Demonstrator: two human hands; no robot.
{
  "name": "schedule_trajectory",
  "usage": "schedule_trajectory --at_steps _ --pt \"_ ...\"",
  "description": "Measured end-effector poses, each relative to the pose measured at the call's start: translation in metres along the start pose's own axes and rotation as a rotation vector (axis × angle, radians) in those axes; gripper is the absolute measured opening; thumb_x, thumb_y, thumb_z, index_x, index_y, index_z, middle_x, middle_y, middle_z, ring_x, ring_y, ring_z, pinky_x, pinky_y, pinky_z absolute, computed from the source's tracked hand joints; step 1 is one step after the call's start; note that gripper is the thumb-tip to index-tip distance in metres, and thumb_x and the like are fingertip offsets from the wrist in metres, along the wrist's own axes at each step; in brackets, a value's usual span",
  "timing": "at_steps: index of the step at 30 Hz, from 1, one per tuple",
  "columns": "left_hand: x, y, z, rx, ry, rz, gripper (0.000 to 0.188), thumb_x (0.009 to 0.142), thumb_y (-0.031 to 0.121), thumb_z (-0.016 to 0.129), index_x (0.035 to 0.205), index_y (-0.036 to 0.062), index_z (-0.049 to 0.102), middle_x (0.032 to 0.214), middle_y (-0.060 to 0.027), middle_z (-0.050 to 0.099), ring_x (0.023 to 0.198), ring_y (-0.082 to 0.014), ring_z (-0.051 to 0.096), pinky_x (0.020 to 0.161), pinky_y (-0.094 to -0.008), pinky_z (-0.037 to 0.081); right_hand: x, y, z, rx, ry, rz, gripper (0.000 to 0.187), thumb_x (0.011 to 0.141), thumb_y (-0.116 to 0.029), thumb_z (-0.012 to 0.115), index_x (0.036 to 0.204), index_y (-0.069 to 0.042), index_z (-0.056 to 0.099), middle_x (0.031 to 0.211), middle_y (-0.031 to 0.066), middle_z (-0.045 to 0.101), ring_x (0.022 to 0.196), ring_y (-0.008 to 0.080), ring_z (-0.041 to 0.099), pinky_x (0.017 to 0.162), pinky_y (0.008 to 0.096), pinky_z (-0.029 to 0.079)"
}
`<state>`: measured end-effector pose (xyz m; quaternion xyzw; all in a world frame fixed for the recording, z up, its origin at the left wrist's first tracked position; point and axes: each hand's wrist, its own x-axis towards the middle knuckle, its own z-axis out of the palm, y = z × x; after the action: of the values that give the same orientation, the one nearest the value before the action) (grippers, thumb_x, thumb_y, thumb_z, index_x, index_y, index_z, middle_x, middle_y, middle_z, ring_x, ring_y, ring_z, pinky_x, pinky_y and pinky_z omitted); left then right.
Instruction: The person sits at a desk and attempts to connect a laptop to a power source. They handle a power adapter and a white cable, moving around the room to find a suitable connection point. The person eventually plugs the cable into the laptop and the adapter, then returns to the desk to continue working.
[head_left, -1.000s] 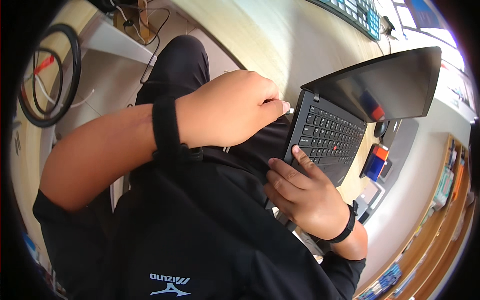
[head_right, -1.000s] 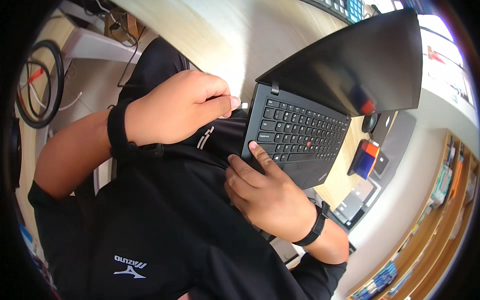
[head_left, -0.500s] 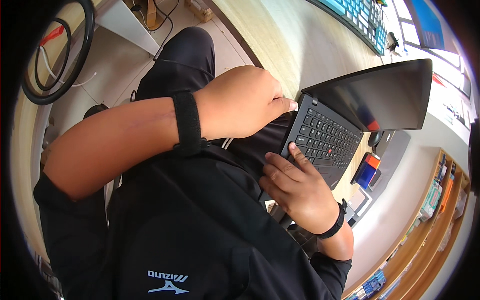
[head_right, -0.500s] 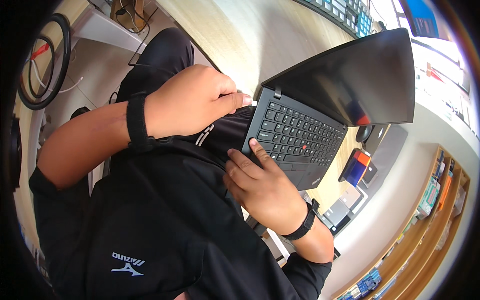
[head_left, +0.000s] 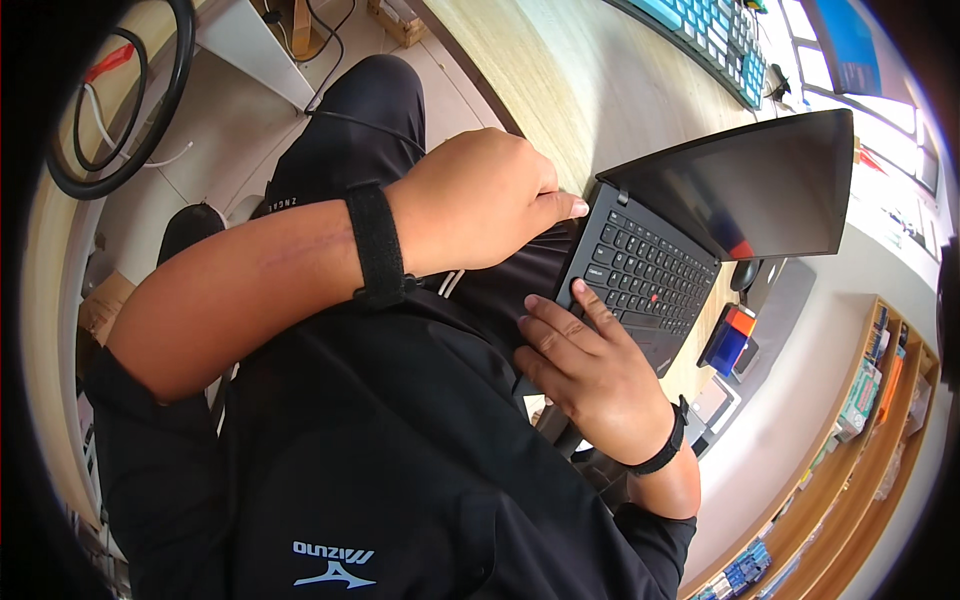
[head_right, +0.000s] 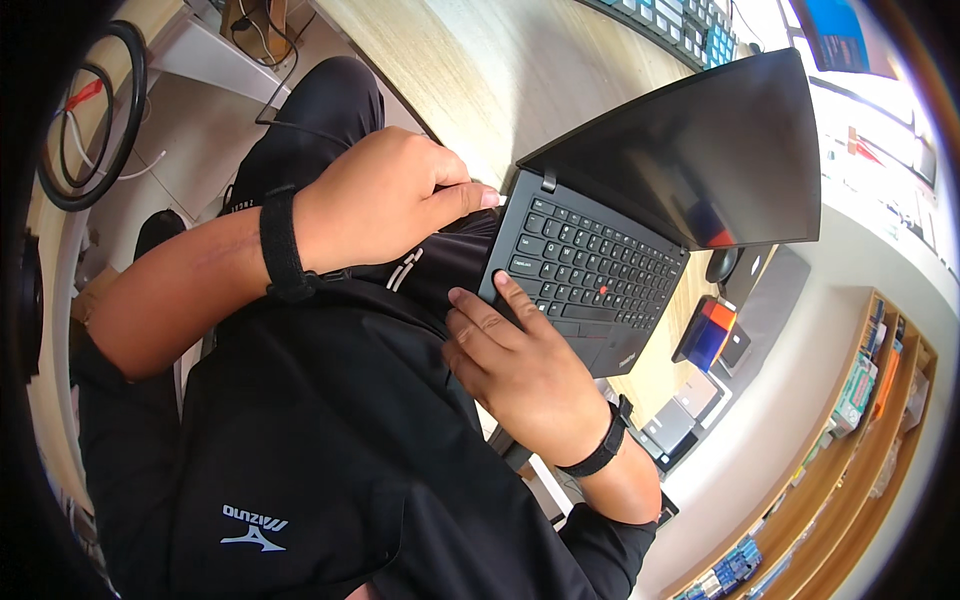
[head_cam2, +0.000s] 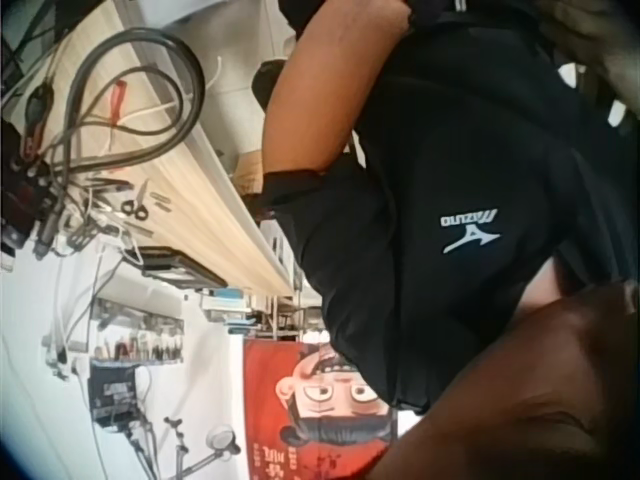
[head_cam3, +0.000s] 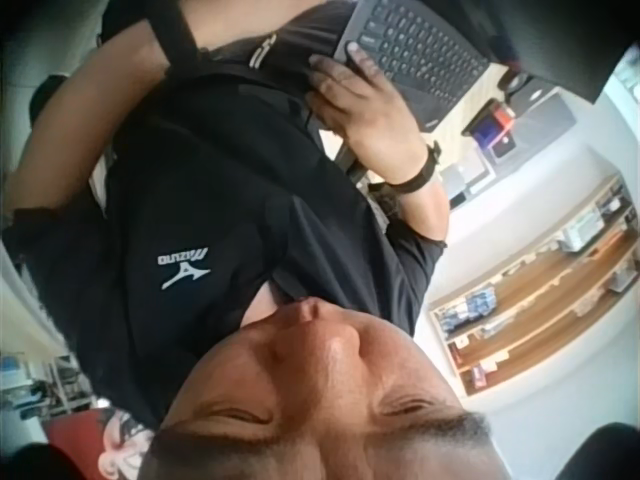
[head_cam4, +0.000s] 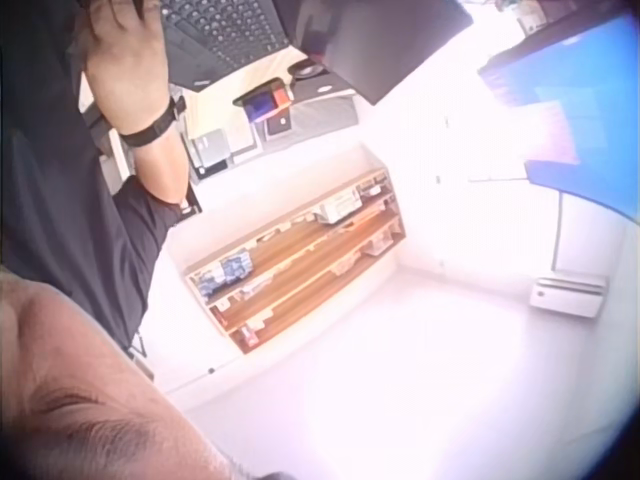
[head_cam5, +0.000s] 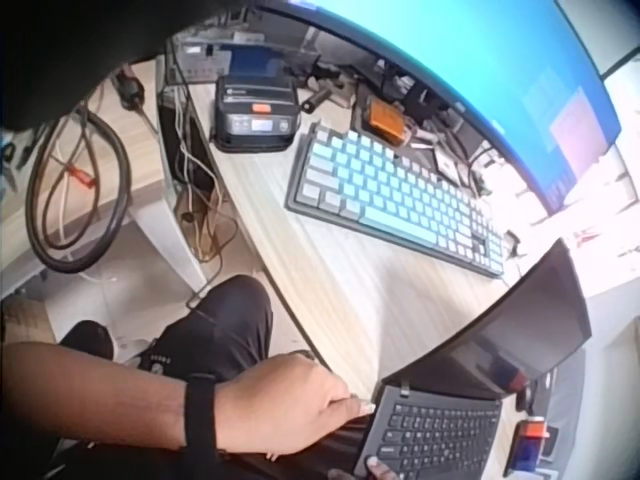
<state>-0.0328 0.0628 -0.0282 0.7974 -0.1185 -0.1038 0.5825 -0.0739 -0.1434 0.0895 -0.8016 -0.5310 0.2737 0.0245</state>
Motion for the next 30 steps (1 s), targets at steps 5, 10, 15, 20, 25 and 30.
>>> schedule_trajectory --at_steps 5,10,15,20,25,30 --pt "-0.003 -0.004 0.009 0.133 0.147 0.14 0.037 0.092 0.031 0.074 0.073 -0.0002 0.068 0.063 -0.0162 0.061 0.062 -0.0354 0.061 0.059 -0.0424 0.048 -0.009 0.0 -0.001 0.11 0.074 0.089 0.047 0.067 -0.016 0.075 0.113 -0.006 0.074 0.135 0.015 0.063 0.137 0.034 0.053 0.116 0.0528 0.04" --pt "-0.006 -0.001 0.014 0.139 0.203 0.177 0.023 0.088 0.023 0.078 0.092 0.002 0.07 0.075 -0.0131 0.066 0.071 -0.0326 0.065 0.065 -0.0412 0.051 -0.034 0.017 -0.001 0.2 0.298 0.253 0.058 0.064 -0.021 0.087 0.117 -0.003 0.072 0.136 0.0213 0.061 0.136 0.04 0.053 0.113 0.0508 0.042" --pt "-0.009 -0.003 0.013 0.126 0.209 0.334 0.024 0.091 0.015 0.074 0.109 0.0025 0.067 0.088 -0.0141 0.065 0.079 -0.0319 0.064 0.07 -0.0399 0.051 -0.081 0.04 0.009 0.075 0.576 0.644 0.052 0.071 -0.018 0.089 0.118 -0.001 0.071 0.137 0.0206 0.061 0.131 0.0392 0.057 0.109 0.0471 0.045" --pt "-0.017 -0.004 0.013 0.197 0.221 0.392 0.022 0.089 0.007 0.073 0.11 0.0012 0.07 0.09 -0.0122 0.061 0.082 -0.0295 0.062 0.074 -0.0389 0.05 -0.149 0.089 0.049 0.291 0.851 0.984 0.049 0.09 -0.017 0.079 0.132 0.001 0.062 0.132 0.0171 0.064 0.125 0.028 0.06 0.107 0.039 0.046" --pt "-0.012 0.004 0.015 0.337 0.227 0.415 0.022 0.084 0.003 0.074 0.106 0.0005 0.072 0.088 -0.009 0.058 0.081 -0.0269 0.059 0.074 -0.0381 0.05 -0.201 0.13 0.073 0.653 0.826 1.164 0.043 0.101 -0.017 0.067 0.137 0.004 0.058 0.125 0.0133 0.067 0.114 0.0189 0.063 0.1 0.0315 0.048" --pt "-0.006 0.005 0.012 0.451 0.262 0.55 0.021 0.081 0.004 0.073 0.101 -0.0008 0.071 0.089 -0.0082 0.057 0.086 -0.0275 0.058 0.076 -0.0374 0.049 -0.197 0.139 0.08 0.794 0.744 1.074 0.037 0.104 -0.012 0.061 0.135 0.007 0.058 0.114 0.0074 0.068 0.098 0.0121 0.061 0.089 0.0258 0.049"
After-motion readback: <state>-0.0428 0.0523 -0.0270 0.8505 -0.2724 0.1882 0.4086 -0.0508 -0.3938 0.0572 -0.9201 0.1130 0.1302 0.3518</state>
